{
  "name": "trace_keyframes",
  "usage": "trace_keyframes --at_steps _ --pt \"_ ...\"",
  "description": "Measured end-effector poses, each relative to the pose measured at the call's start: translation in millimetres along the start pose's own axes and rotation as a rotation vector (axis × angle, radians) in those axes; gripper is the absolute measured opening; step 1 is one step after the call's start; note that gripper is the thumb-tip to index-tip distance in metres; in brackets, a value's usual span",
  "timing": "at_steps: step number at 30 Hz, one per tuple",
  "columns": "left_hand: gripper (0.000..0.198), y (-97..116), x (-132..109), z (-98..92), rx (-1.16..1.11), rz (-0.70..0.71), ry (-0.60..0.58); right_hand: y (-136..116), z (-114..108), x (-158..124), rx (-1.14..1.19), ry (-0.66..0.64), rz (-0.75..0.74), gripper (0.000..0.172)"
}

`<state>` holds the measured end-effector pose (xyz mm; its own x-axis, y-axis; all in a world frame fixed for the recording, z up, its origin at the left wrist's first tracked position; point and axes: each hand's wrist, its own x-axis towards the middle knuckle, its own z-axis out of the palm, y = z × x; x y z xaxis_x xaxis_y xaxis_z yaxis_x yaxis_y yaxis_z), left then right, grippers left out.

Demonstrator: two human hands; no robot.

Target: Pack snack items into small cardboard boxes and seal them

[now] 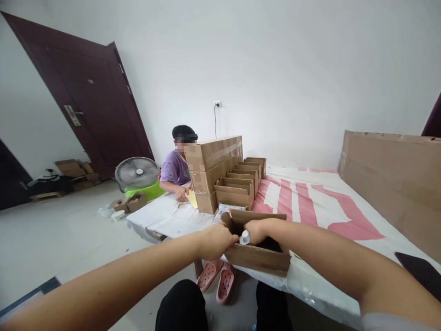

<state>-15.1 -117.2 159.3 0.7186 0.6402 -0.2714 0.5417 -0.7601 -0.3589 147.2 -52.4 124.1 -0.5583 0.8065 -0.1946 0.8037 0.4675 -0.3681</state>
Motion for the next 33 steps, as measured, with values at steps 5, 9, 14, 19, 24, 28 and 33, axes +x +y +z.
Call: trace_keyframes --at_steps 5,9,14,19,24,28,33 --pt "0.022 -30 -2 8.9 -0.049 -0.151 -0.021 4 -45 -13 0.096 0.139 -0.074 0.054" --pt "0.022 -65 -7 25.5 -0.101 -0.261 -0.013 16 -68 -28 0.332 0.341 -0.035 0.047" --pt "0.028 -90 -3 39.2 -0.161 -0.361 0.067 35 -71 -38 0.526 0.561 0.015 0.044" --pt "0.050 -99 9 37.5 -0.312 -0.423 0.129 49 -66 -38 0.620 0.662 0.042 0.039" --pt "0.072 -107 39 17.5 -0.553 -0.415 0.343 58 -67 -25 0.801 0.701 -0.059 0.042" --pt "0.091 -113 78 0.4 -0.753 -0.407 0.557 65 -67 -6 0.920 0.740 -0.166 0.045" --pt "0.069 -132 115 -5.9 -0.843 -0.423 0.637 81 -69 26 0.968 0.799 -0.216 0.053"
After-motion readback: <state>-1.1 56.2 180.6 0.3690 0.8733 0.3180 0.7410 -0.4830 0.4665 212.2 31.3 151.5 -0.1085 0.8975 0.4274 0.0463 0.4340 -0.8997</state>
